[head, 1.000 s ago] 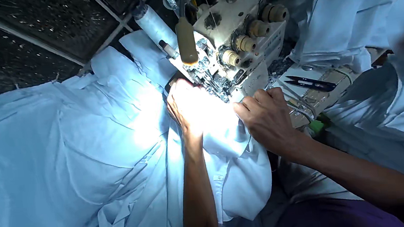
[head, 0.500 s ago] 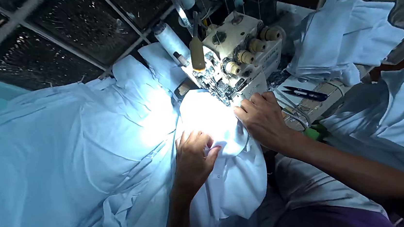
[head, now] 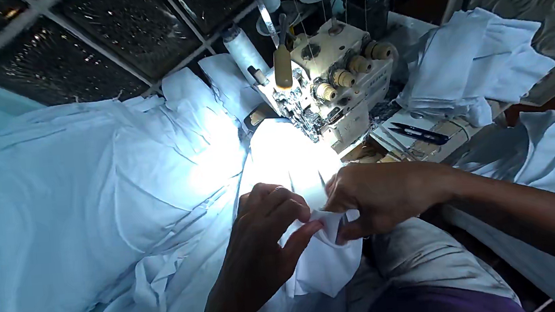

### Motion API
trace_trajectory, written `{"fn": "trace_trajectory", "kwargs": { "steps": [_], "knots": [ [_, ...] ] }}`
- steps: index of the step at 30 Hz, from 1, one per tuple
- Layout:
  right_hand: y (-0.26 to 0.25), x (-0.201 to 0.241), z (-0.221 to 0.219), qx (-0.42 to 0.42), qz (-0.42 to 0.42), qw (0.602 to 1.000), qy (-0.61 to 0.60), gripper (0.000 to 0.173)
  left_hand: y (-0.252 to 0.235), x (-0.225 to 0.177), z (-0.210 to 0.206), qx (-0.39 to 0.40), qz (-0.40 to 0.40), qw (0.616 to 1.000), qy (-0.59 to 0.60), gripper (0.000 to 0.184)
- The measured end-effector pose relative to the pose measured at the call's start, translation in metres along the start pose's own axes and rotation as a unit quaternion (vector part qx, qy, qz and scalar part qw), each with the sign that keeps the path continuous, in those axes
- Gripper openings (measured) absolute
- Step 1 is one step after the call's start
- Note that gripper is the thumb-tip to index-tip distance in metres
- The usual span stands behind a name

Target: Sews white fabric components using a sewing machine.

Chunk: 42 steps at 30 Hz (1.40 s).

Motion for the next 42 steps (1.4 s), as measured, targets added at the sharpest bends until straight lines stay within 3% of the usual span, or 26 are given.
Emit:
{"fn": "trace_trajectory", "kwargs": {
  "steps": [4,9,12,15,18,20,24,28,34,39,42],
  "knots": [
    [0.01,0.038,-0.009,-0.009,0.088,0.994,0.06,0.029,-0.011,-0.001,0.003,0.018,-0.003,1.0,0.024,0.032],
    [0.021,0.056,-0.027,-0.003,0.171,0.968,0.185,0.035,-0.013,-0.012,-0.028,0.142,-0.093,0.984,0.046,0.022],
    [0.025,0.043,-0.009,-0.003,0.128,0.969,0.209,0.026,-0.011,-0.01,-0.033,0.199,-0.089,0.975,0.039,0.014],
    [0.019,0.002,0.022,-0.085,0.032,0.948,0.304,0.014,-0.011,0.018,-0.026,0.205,-0.002,0.977,-0.061,0.016],
    [0.0,-0.032,0.039,-0.162,-0.03,0.914,0.37,0.01,-0.016,0.06,-0.026,0.164,0.105,0.97,-0.145,0.042],
    [-0.01,-0.045,0.037,-0.21,0.0,0.894,0.396,0.008,-0.021,0.079,-0.03,0.117,0.157,0.965,-0.176,0.05],
    [-0.01,-0.063,0.029,-0.277,0.024,0.886,0.372,0.012,-0.021,0.094,-0.045,0.052,0.223,0.956,-0.183,0.029],
    [0.005,-0.065,0.025,-0.342,0.015,0.894,0.289,0.015,-0.019,0.09,-0.049,-0.087,0.175,0.977,-0.081,0.008],
    [0.016,-0.059,0.018,-0.363,0.04,0.882,0.299,0.02,-0.019,0.084,-0.053,-0.09,0.154,0.98,-0.082,0.018],
    [0.017,-0.06,0.016,-0.345,0.052,0.884,0.311,0.02,-0.009,0.072,-0.042,-0.177,0.046,0.968,-0.171,0.009],
    [0.017,-0.061,0.014,-0.344,0.055,0.88,0.323,0.021,-0.003,0.07,-0.035,-0.166,0.023,0.967,-0.193,0.012]
  ]
}}
Point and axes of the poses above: each hand's wrist, its own y-axis away from the middle knuckle, its own z-axis out of the back of the hand, x = y × z, the point moved 8 cm from there along -y, towards the middle knuckle, and after that the axes turned 13 degrees about -x, right-handed, at the moved point
